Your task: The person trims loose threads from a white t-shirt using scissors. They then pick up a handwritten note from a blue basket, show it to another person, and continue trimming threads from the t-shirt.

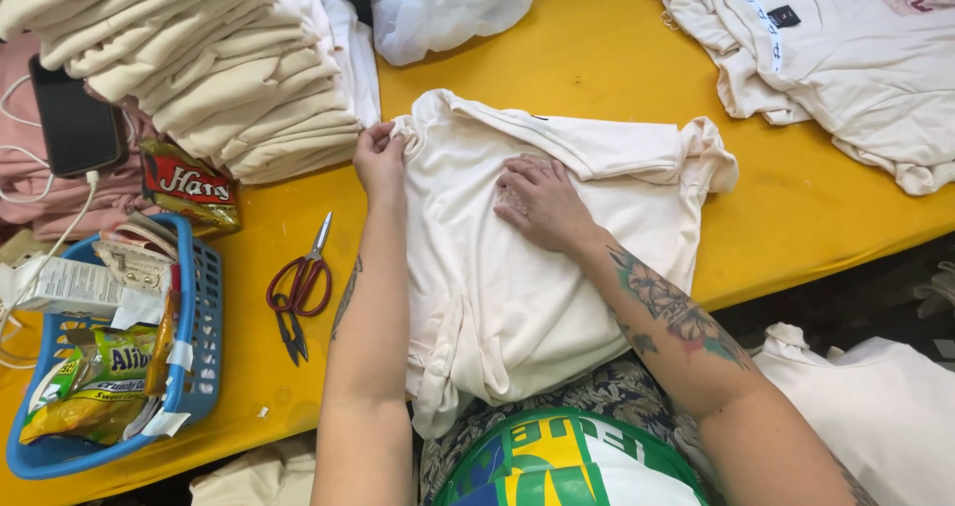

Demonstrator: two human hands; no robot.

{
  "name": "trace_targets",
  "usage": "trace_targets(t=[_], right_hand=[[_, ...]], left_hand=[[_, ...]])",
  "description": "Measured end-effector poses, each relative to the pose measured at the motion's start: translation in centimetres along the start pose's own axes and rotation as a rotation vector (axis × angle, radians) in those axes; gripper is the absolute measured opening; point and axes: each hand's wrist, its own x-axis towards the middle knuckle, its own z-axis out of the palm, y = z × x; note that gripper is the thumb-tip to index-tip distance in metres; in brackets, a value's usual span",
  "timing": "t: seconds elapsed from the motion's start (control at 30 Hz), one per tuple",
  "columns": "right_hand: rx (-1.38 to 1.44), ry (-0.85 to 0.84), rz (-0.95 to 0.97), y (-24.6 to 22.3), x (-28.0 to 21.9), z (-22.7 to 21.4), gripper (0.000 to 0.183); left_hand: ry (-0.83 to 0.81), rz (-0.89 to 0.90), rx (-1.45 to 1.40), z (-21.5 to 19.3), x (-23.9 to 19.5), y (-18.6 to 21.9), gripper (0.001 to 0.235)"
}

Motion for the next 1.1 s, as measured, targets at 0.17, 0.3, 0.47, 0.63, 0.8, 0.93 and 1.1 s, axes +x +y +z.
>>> trace_targets(t=[0.17,0.3,0.47,0.63,0.8,0.93,1.1], right_hand=[[0.062,0.099,-0.092,-0.1,-0.2,-1.6,0.028],[0.350,0.261,0.208,1.0,-0.4,-2.3,0.020],[0.628,0.172,0.411,-0.2,-2.3,-5.6,0.021],[0.503,-0.101,0.212,-7.4,-4.2,-10.1,0.105],[0.786,-0.052,0.299,-3.9,-5.5,-3.5,0.008],[1.551,-0.019,0.481,-4.2,-3.1,-3.6,0.010],[1.142,-0.173,0.548,-8.4,0.4,-5.7,0.029]], left_hand=[[-0.498,0.423,0.128,-1.2,-10.0,10.5,0.032],[-0.875,0.078,0.118,-5.6,-15.0,14.6,0.021],[-0.560,0.088,0.364,-8.7,-13.4,7.1,0.016],[-0.656,0.088,0.318,-5.1,-17.0,2.0,0.026],[-0.560,0.295,0.790,-3.3,-20.4,8.9,0.038],[-0.444,0.253,0.764,-2.4,-17.6,7.5,0.023],[-0.242,-0.072,0.016,-1.8,-9.7,0.8,0.027]])
